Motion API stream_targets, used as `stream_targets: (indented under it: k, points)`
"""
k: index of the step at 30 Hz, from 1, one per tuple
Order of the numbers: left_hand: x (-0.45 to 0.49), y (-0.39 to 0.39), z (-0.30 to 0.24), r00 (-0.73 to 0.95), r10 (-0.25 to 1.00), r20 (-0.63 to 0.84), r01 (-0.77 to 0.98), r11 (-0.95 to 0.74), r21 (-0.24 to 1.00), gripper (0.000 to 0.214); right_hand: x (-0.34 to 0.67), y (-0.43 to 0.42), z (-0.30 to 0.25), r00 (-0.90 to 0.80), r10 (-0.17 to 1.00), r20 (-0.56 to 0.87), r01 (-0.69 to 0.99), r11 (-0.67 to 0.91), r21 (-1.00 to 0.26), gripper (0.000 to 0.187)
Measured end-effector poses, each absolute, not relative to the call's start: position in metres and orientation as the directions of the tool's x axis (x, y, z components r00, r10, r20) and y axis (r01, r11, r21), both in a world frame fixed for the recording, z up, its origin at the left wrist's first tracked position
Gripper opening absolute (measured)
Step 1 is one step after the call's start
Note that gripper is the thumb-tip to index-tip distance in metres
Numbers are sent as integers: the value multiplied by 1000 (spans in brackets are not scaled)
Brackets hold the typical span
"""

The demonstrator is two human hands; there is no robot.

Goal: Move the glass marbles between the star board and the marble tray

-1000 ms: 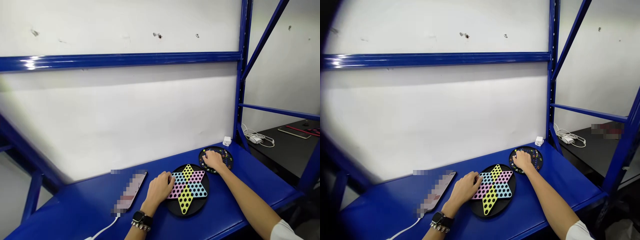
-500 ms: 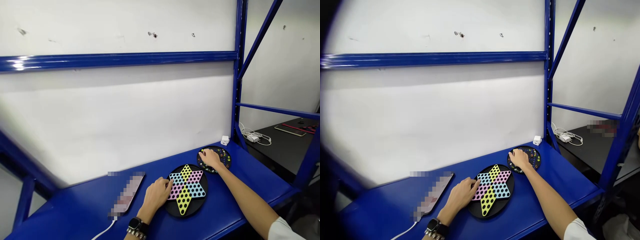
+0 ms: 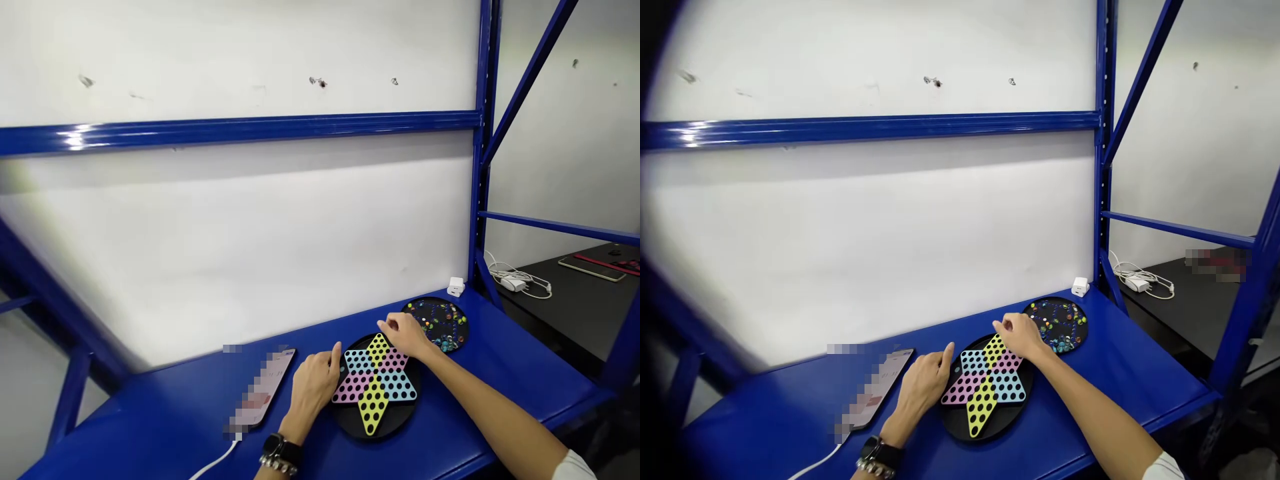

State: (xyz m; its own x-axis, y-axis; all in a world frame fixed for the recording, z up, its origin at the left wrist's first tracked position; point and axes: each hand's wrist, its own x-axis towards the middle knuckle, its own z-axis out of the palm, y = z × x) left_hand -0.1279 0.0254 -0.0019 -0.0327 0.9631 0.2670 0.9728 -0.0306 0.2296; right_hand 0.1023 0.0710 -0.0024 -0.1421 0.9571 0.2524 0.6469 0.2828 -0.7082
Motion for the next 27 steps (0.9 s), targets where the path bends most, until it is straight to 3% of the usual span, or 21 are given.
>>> stream_targets:
  k: [2, 4, 6, 8, 11, 13, 15, 17, 19, 21, 23, 25, 27]
  points:
    - [-127, 24, -2, -12, 916, 400, 953, -111, 282, 61, 80, 58, -3, -297, 924, 240, 484, 362, -796, 49]
    - [-123, 23, -4, 59, 843, 534, 915, -260, 308, 59, 59, 45, -5, -472, 864, 176, 301, 346, -889, 57]
    - [-117, 21, -7, 135, 759, 636, 858, -411, 308, 58, 42, 34, -6, -576, 812, 94, 172, 233, -957, 61]
    - [-110, 21, -8, 181, 706, 684, 813, -499, 299, 58, 32, 26, -6, -597, 802, -20, 59, 19, -998, 60]
    - [-99, 22, -7, 235, 720, 652, 799, -526, 292, 53, 27, 22, -4, -587, 780, -217, -72, -317, -946, 58]
    - [-95, 22, -5, 263, 764, 589, 807, -509, 300, 49, 28, 24, -5, -582, 758, -294, -138, -448, -883, 55]
    - [-94, 21, -5, 297, 803, 516, 806, -501, 316, 45, 32, 30, -6, -569, 758, -319, -193, -500, -844, 50]
    - [-93, 20, -5, 347, 817, 461, 791, -519, 323, 38, 39, 37, -6, -515, 805, -295, -210, -452, -867, 48]
    - [-94, 17, -6, 400, 806, 437, 771, -554, 315, 41, 50, 47, -4, -399, 898, -187, -132, -258, -957, 49]
    - [-94, 15, -6, 435, 798, 417, 762, -573, 301, 47, 68, 58, -1, -223, 974, 36, 121, 65, -991, 49]
    - [-95, 14, -7, 441, 808, 391, 772, -564, 293, 48, 93, 70, 3, -110, 959, 260, 519, 279, -808, 46]
    - [-97, 14, -7, 424, 831, 360, 798, -531, 286, 47, 121, 82, 3, -4, 957, 291, 794, 180, -581, 44]
    - [-101, 15, -9, 422, 849, 318, 816, -509, 274, 49, 147, 93, -1, 51, 970, 236, 904, 56, -423, 40]
